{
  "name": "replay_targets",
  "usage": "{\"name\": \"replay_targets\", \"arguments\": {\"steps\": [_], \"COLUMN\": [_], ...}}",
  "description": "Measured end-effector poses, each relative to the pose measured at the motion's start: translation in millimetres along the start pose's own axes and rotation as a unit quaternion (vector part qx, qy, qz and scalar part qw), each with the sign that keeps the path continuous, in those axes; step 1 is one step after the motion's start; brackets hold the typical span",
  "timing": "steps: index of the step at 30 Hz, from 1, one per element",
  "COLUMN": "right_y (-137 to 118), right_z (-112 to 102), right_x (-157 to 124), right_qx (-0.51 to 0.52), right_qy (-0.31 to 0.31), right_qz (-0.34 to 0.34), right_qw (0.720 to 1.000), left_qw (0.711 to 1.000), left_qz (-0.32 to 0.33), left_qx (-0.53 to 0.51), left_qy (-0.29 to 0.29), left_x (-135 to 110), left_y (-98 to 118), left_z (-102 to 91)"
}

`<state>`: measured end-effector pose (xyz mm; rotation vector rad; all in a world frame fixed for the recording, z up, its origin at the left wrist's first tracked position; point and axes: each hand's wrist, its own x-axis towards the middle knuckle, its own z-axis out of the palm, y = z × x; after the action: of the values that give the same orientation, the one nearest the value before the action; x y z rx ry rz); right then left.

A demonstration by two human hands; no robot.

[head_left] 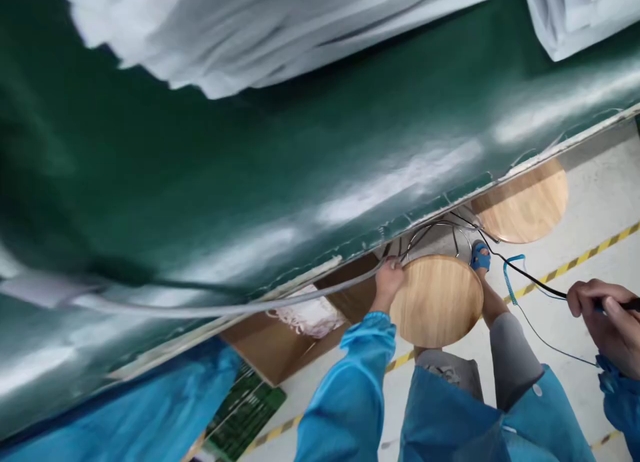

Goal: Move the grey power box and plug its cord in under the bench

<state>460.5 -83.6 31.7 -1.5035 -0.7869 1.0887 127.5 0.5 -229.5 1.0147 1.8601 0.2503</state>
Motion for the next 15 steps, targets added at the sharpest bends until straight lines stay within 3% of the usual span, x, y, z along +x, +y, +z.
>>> {"name": "replay_targets", "arguments": {"steps": [4,9,15], "right_y": [-10,-17,-22], "right_z": [14,37,58], "right_x": [7,13,24], "right_qx": [0.024,0.095,0.182], "right_qy": [-0.044,-0.06,-0.129], "right_qz": [0.003,0.044,0.135], "right_qw": [0.999,0.993,0.965], "left_qw": [0.995,0.964,0.926], "left_qz": [0.024,0.103,0.139], "left_qx": [-0.097,-0.234,-0.322], "left_qy": [0.015,-0.078,-0.137], "left_x": [-45,-112,-141], "left_y": [35,93,130], "left_z": [15.9,28.7,16.7]}}
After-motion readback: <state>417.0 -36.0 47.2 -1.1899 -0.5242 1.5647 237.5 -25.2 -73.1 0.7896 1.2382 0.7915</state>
